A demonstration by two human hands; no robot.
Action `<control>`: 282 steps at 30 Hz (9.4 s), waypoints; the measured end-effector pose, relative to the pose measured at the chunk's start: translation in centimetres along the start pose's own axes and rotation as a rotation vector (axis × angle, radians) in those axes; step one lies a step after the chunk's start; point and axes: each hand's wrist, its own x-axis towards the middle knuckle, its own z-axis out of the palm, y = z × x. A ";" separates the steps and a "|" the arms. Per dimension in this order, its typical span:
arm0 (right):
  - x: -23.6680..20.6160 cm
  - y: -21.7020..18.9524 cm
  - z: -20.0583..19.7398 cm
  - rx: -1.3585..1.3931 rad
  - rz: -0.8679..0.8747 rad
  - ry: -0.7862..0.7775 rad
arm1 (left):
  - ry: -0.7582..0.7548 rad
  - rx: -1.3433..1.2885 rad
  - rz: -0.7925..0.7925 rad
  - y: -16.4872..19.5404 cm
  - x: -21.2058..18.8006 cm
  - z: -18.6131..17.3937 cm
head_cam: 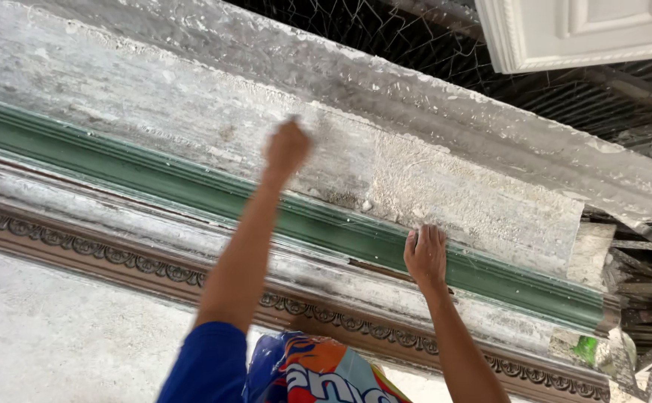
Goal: The person scrubs plaster dust off a large decorative molding frame using an orange brush and a sponge, positions a green strip along the molding, then applies brown paint or stain along the molded surfaces with a wide brush, working along the frame sections.
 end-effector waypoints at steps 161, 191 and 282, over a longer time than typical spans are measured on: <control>3.9 -136.0 35.4 0.496 -1.103 -0.762 | 0.850 -0.615 -1.104 -89.9 -32.6 -79.6; 36.0 -144.5 41.2 0.913 -0.021 -0.539 | 0.649 -0.663 -0.549 -123.7 23.2 -88.2; 25.8 -99.8 23.1 1.269 1.343 0.982 | -0.138 0.347 -0.054 -113.0 30.1 -70.9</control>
